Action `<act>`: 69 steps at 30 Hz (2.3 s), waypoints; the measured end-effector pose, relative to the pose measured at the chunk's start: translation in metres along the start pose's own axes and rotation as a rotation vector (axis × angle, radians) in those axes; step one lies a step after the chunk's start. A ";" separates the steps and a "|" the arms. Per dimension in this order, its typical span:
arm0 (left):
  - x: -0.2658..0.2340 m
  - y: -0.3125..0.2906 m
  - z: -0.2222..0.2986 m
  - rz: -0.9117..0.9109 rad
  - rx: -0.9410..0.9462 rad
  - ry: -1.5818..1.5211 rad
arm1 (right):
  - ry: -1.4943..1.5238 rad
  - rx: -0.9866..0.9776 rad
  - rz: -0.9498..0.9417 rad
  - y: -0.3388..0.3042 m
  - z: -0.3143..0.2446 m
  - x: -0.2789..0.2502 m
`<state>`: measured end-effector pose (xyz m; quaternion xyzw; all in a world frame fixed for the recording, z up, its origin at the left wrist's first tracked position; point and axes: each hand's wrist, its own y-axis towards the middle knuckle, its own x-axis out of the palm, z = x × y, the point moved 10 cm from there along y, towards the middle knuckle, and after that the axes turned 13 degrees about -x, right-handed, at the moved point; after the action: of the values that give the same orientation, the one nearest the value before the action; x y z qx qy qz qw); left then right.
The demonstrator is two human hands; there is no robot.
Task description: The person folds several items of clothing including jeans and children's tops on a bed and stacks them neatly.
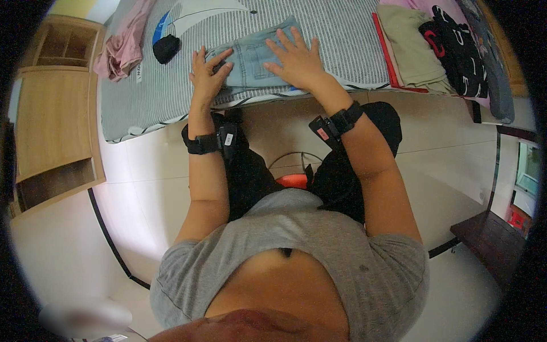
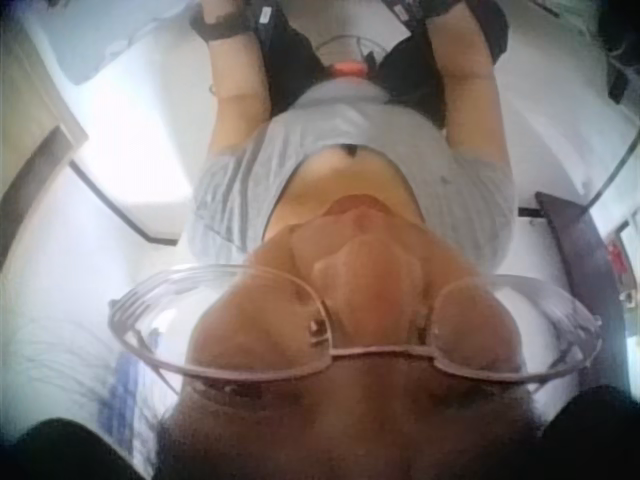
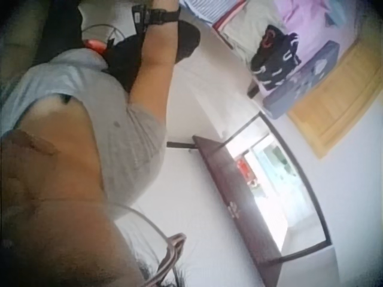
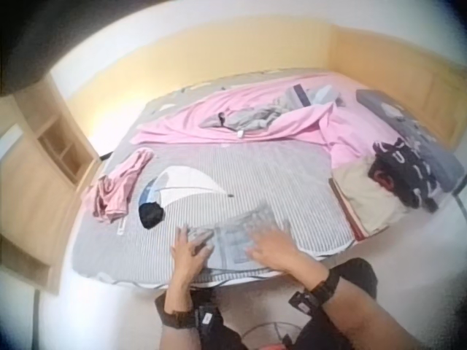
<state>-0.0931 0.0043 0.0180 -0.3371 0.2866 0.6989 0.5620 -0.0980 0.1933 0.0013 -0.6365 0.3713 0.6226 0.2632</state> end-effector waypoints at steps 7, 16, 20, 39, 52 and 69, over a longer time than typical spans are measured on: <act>0.000 0.001 -0.002 -0.012 0.004 -0.039 | 0.041 0.017 -0.002 -0.006 0.005 -0.003; 0.003 0.003 -0.006 -0.040 -0.002 -0.087 | 0.046 0.042 -0.021 -0.008 0.008 0.000; 0.004 0.003 -0.007 -0.050 -0.015 -0.091 | 0.044 0.049 -0.035 -0.008 0.008 0.001; -0.030 0.011 -0.104 0.114 -0.504 -0.758 | 0.979 0.405 0.354 -0.039 0.082 0.001; -0.016 -0.006 -0.035 -0.310 -0.493 -0.606 | 1.558 0.371 0.481 -0.042 0.055 0.007; 0.128 -0.039 0.304 -0.667 -0.171 -1.232 | 1.008 0.375 1.342 -0.269 0.281 -0.210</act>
<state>-0.1186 0.3243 0.1007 0.0073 -0.2582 0.5731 0.7777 -0.0397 0.6054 0.1505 -0.4289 0.8385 0.2178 -0.2561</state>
